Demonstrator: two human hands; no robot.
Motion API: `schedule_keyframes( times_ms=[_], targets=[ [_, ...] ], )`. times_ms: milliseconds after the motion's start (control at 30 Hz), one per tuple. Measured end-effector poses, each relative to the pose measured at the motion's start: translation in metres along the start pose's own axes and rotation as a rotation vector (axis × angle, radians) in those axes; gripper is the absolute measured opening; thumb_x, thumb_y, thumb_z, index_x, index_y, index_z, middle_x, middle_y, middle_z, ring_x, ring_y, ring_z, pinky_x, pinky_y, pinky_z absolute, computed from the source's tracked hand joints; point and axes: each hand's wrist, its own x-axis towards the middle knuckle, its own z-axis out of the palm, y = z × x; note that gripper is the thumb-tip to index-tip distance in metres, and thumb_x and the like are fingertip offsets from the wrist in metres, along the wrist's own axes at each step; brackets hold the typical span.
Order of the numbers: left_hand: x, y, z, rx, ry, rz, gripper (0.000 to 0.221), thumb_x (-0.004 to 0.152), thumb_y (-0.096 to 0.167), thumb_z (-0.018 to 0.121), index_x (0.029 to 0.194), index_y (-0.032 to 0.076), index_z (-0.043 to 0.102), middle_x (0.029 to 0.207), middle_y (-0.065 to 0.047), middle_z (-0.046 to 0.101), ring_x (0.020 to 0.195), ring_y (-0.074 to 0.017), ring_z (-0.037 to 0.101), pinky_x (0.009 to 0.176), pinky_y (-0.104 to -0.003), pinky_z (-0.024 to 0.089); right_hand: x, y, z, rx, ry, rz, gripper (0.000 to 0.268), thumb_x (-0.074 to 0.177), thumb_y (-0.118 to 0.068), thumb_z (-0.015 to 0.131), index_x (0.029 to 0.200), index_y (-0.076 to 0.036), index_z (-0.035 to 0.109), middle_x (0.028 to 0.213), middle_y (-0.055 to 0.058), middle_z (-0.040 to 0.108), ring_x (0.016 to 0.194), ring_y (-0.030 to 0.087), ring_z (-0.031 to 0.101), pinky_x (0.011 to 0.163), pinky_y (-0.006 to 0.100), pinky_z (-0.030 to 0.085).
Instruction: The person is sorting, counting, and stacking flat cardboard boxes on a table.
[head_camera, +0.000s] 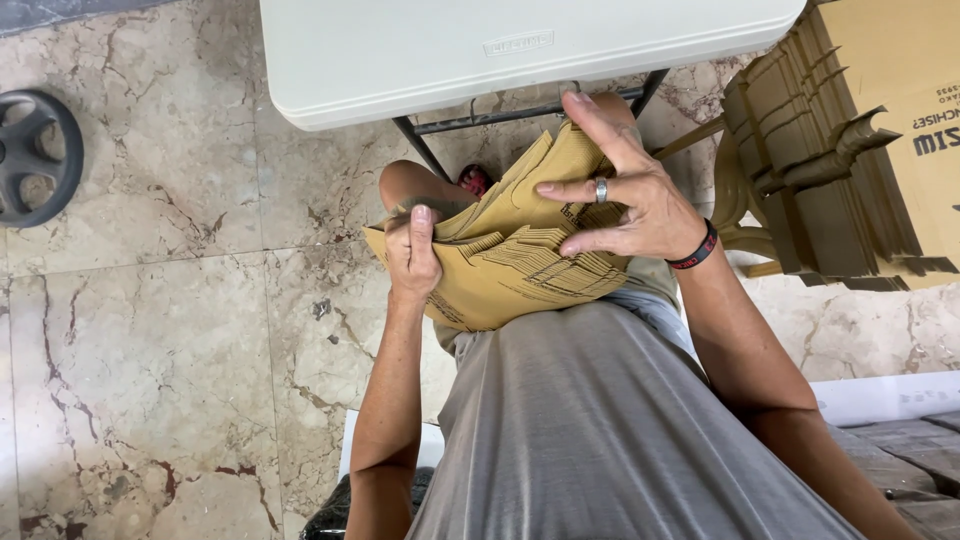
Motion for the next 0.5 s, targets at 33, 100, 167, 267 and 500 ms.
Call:
schedule_keyframes(
  times_ms=[33, 100, 167, 267, 500],
  targets=[
    [0.000, 0.001, 0.000, 0.000, -0.001, 0.000, 0.059, 0.112, 0.026, 0.038, 0.055, 0.013, 0.037, 0.052, 0.001, 0.039, 0.042, -0.0151, 0.034, 0.045, -0.035, 0.023, -0.002, 0.004, 0.004, 0.000, 0.001, 0.001, 0.060, 0.081, -0.036, 0.090, 0.133, -0.015, 0.070, 0.171, 0.020, 0.017, 0.163, 0.041, 0.021, 0.137, 0.059, 0.022],
    [0.001, 0.003, -0.001, 0.006, -0.004, -0.008, 0.059, 0.112, 0.026, 0.039, 0.055, 0.011, 0.038, 0.053, 0.001, 0.040, 0.042, -0.0155, 0.037, 0.046, -0.034, 0.024, -0.005, 0.014, 0.012, -0.026, 0.101, -0.080, 0.047, 0.092, -0.016, 0.086, 0.135, -0.015, 0.067, 0.172, 0.017, 0.014, 0.164, 0.037, 0.020, 0.141, 0.063, 0.014],
    [0.004, 0.009, 0.000, 0.004, -0.012, -0.007, 0.057, 0.112, 0.025, 0.037, 0.057, 0.012, 0.035, 0.054, 0.002, 0.037, 0.044, -0.0151, 0.033, 0.046, -0.034, 0.022, -0.010, 0.017, 0.019, -0.194, 0.135, -0.129, 0.049, 0.095, -0.015, 0.083, 0.139, -0.024, 0.064, 0.173, 0.014, 0.011, 0.164, 0.036, 0.014, 0.139, 0.067, 0.012],
    [0.002, 0.006, 0.000, 0.007, -0.011, -0.004, 0.056, 0.112, 0.024, 0.037, 0.057, 0.012, 0.033, 0.054, 0.002, 0.035, 0.044, -0.0149, 0.031, 0.046, -0.035, 0.020, -0.003, 0.003, 0.022, -0.341, 0.130, -0.189, 0.046, 0.095, -0.008, 0.074, 0.136, -0.028, 0.070, 0.170, 0.013, 0.016, 0.162, 0.038, 0.009, 0.135, 0.069, 0.013],
    [0.003, 0.007, 0.000, 0.000, -0.014, -0.014, 0.057, 0.112, 0.024, 0.038, 0.057, 0.012, 0.035, 0.054, 0.002, 0.034, 0.044, -0.0144, 0.030, 0.046, -0.034, 0.020, 0.010, -0.012, 0.008, -0.111, -0.007, -0.110, 0.047, 0.097, -0.051, 0.064, 0.131, -0.021, 0.073, 0.170, 0.016, 0.020, 0.162, 0.041, 0.009, 0.135, 0.071, 0.016]
  ],
)
